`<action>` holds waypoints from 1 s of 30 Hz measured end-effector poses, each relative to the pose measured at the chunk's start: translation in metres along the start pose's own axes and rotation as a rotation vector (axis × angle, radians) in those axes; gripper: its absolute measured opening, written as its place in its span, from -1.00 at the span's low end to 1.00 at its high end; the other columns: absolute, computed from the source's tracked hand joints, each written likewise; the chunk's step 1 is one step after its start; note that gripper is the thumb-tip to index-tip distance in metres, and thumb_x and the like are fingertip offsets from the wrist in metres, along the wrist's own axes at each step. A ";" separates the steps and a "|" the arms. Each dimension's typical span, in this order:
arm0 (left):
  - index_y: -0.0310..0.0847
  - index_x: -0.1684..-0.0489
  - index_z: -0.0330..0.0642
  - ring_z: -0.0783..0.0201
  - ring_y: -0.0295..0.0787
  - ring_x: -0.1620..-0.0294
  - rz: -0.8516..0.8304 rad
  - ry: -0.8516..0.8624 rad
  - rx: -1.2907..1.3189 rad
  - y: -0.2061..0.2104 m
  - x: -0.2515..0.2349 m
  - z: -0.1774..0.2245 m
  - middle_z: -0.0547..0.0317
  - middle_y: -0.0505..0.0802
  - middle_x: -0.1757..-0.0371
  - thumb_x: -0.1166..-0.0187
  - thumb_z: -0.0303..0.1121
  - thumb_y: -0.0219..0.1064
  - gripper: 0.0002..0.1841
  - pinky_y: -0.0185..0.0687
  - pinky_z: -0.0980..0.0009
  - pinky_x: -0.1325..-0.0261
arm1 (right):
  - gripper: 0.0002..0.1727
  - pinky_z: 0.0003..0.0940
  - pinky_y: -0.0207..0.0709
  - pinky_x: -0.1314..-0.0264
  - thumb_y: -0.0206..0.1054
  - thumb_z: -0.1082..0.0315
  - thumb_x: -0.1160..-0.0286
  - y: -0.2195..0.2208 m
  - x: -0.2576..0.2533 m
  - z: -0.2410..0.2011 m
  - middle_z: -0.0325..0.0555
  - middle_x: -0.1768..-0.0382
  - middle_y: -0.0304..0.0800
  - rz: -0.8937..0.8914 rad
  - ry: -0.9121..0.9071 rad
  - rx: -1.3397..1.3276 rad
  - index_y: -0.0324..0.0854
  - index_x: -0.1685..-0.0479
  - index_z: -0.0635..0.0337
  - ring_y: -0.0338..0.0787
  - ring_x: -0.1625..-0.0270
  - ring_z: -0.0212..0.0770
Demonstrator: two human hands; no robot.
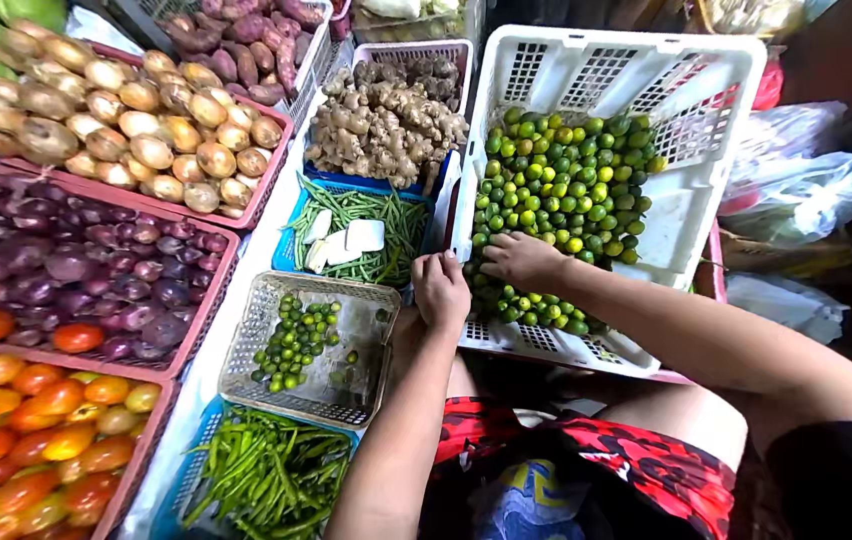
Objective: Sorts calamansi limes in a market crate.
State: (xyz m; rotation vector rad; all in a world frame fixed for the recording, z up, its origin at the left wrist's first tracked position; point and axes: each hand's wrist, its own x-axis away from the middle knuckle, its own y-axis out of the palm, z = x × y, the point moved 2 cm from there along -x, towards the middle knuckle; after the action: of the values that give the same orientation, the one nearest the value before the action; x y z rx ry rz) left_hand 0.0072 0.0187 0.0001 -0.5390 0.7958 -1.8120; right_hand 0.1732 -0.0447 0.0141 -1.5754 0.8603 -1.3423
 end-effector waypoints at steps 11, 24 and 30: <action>0.76 -0.10 -0.22 0.02 0.65 -0.39 0.034 0.025 0.020 0.000 -0.001 0.000 -0.07 0.72 -0.31 -0.88 -0.06 -0.03 -0.52 0.58 0.06 -0.45 | -0.47 0.38 0.68 0.14 0.33 0.37 -0.54 -0.058 0.001 -0.001 0.49 -0.38 0.43 -0.150 0.392 -0.143 0.40 -0.52 0.18 0.76 0.00 0.50; 0.75 -0.19 -0.23 -0.03 0.63 -0.46 0.000 0.026 0.003 -0.003 0.000 0.002 -0.10 0.72 -0.38 -0.87 -0.06 -0.02 -0.52 0.55 0.00 -0.51 | -0.70 0.38 0.65 -0.20 0.46 0.35 -0.47 -0.091 0.006 0.015 0.09 -0.09 0.85 0.052 0.293 -0.488 0.79 -0.17 0.06 0.83 -0.16 0.19; 0.77 -0.17 -0.19 0.02 0.62 -0.44 0.011 0.009 0.003 0.001 0.000 -0.001 -0.05 0.71 -0.38 -0.87 -0.03 -0.05 -0.49 0.55 0.02 -0.50 | -0.57 0.12 0.62 -0.39 0.31 0.47 -0.53 0.019 -0.032 -0.002 0.06 -0.42 0.67 0.320 0.297 -0.267 0.55 -0.40 0.16 0.67 -0.45 0.19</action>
State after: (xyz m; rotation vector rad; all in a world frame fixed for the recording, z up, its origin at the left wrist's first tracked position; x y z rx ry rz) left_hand 0.0073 0.0187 -0.0012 -0.5238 0.8004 -1.8067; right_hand 0.1663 -0.0236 -0.0154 -1.3731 1.4597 -1.2825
